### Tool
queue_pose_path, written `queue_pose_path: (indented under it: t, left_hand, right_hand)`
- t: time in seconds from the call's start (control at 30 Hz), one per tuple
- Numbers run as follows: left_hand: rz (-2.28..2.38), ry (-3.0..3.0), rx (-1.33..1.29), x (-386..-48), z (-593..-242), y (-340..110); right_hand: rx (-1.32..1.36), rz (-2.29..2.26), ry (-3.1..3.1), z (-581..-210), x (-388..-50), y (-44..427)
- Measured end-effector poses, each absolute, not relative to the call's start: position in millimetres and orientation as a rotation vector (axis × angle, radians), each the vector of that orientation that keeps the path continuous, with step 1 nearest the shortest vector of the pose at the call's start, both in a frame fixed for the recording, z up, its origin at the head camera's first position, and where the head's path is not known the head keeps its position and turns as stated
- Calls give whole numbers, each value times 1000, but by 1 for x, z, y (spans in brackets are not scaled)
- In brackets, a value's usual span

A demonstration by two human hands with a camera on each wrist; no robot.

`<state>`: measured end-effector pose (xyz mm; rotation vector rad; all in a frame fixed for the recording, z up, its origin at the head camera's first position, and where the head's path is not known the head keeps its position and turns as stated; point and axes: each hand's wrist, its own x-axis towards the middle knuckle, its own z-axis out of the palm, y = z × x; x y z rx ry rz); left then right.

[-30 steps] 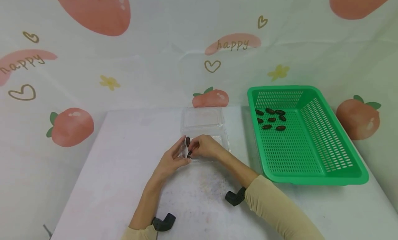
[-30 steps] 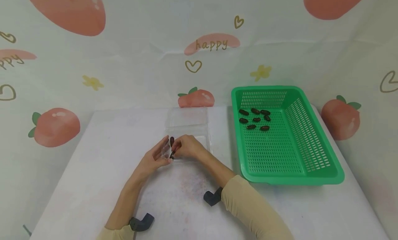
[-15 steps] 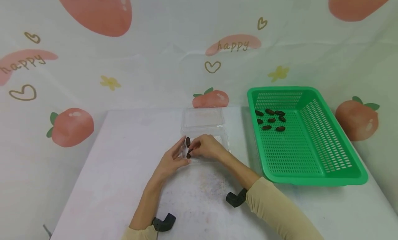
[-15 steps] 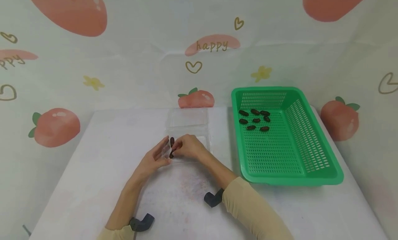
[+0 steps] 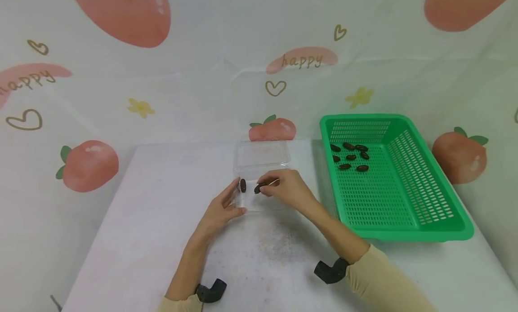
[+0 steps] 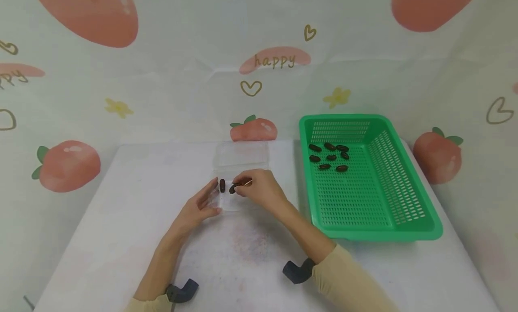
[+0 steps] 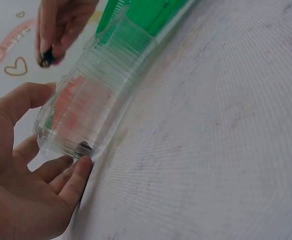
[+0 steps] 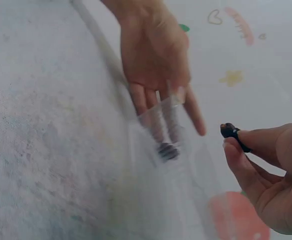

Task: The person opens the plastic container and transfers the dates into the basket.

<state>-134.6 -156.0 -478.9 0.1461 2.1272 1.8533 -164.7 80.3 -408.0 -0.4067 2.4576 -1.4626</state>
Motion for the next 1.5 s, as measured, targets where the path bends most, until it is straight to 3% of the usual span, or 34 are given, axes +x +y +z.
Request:
queue_pose_path:
  t: [0.47,1.5]
  left_hand:
    - [1841,2134,132,-135,-477,-158]
    - [1864,2117,154,-133,-479,-156]
  right_hand:
    - [-282,-1749,2222,-377,-156,159]
    - [-79,-1568,2524,-402,-169,278]
